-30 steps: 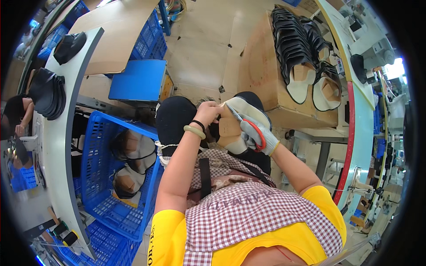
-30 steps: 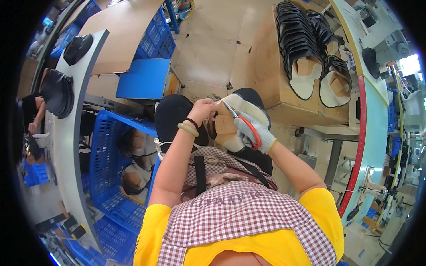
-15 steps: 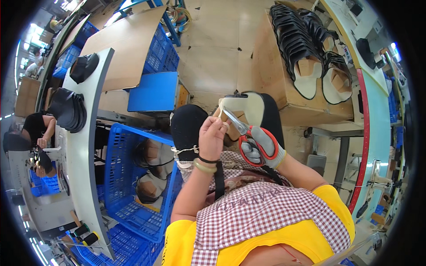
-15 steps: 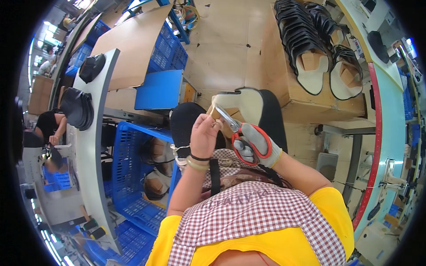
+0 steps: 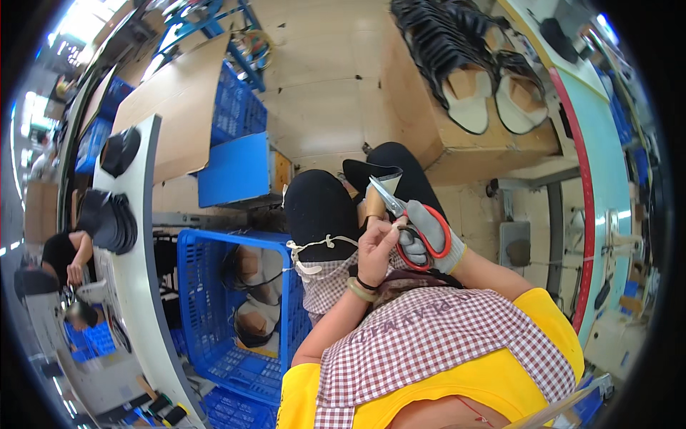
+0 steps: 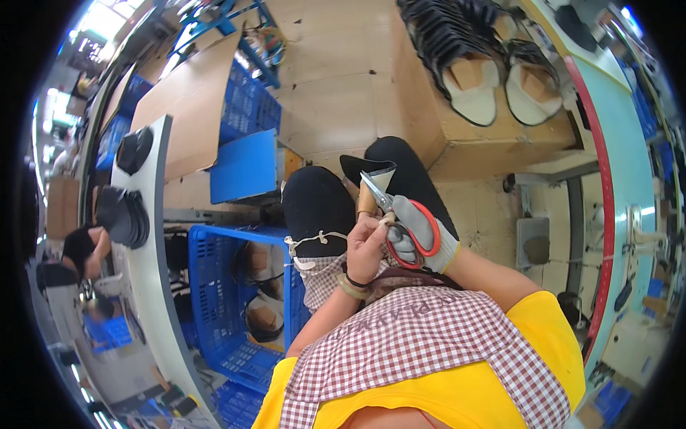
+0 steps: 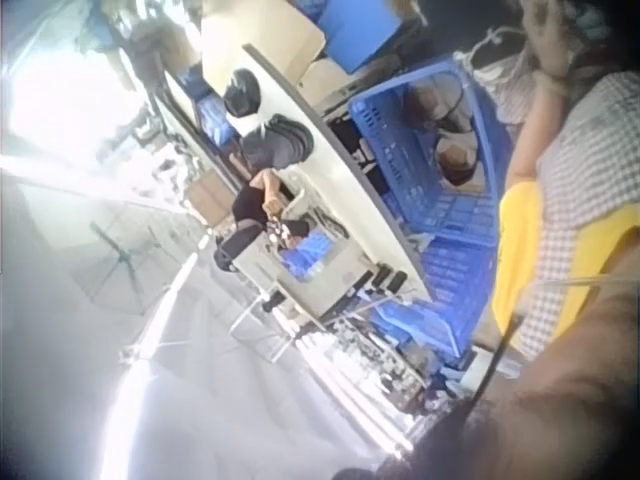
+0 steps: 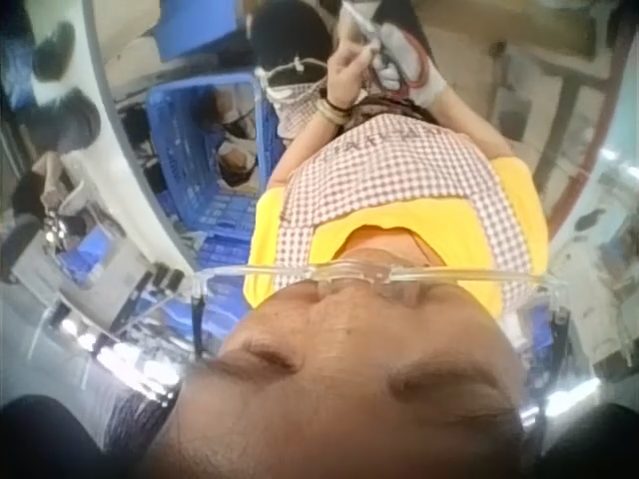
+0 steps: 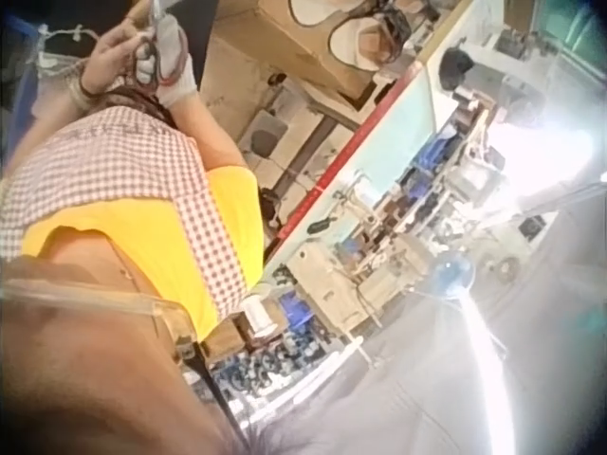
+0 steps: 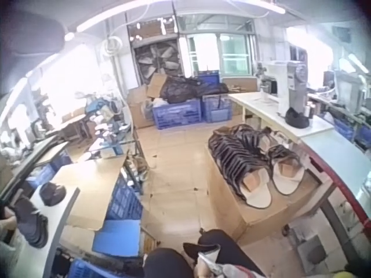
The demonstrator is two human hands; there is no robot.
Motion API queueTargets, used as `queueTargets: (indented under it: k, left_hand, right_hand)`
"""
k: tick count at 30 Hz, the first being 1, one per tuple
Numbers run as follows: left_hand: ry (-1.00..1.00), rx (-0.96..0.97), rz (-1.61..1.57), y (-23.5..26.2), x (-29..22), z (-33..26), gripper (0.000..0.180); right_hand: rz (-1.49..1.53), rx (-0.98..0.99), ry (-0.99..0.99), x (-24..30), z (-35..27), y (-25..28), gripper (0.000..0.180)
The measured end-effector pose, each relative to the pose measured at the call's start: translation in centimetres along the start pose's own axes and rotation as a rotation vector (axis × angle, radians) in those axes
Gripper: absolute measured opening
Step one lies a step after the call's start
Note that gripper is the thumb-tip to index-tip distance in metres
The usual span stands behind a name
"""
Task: The recorder is using scissors to trim excess material from shoe components at a workstation in a manufacturing environment.
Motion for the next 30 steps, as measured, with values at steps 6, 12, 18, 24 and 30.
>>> queueTargets:
  k: [6, 12, 18, 24, 30]
  left_hand:
    - [0.015, -0.011, 0.126, 1.1, -1.6, -0.4, 0.009]
    - [-0.444, -0.646, 0.517, 14.3, -15.4, 0.2, 0.018]
    - [-0.879, -0.989, 1.854, 9.8, -20.6, 1.2, 0.057]
    - [-0.551, 0.294, 1.198, -0.1, -5.3, 7.4, 0.051]
    - [-0.139, 0.64, 1.228, -0.8, 1.2, 9.7, 0.038]
  right_hand:
    - [0.0, -0.134, 0.055, 0.4, -0.7, 2.5, 0.037]
    - [0.048, 0.029, 0.037, 0.6, -0.8, 4.4, 0.039]
    - [-0.004, 0.008, 0.232, 3.4, -1.1, 6.3, 0.043]
    - [0.038, -0.096, 0.324, 5.8, -1.8, 8.5, 0.037]
    - [-0.081, -0.132, 0.465, 7.7, -1.1, 8.5, 0.039]
Point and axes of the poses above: each hand's wrist, its own z-axis towards the middle knuckle, its own y-axis out of the back of the hand, x = y × z, the point moved 10 cm from there along z, towards the middle knuckle, and after that the axes turned 11 degrees about -x, right-handed, at the moved point
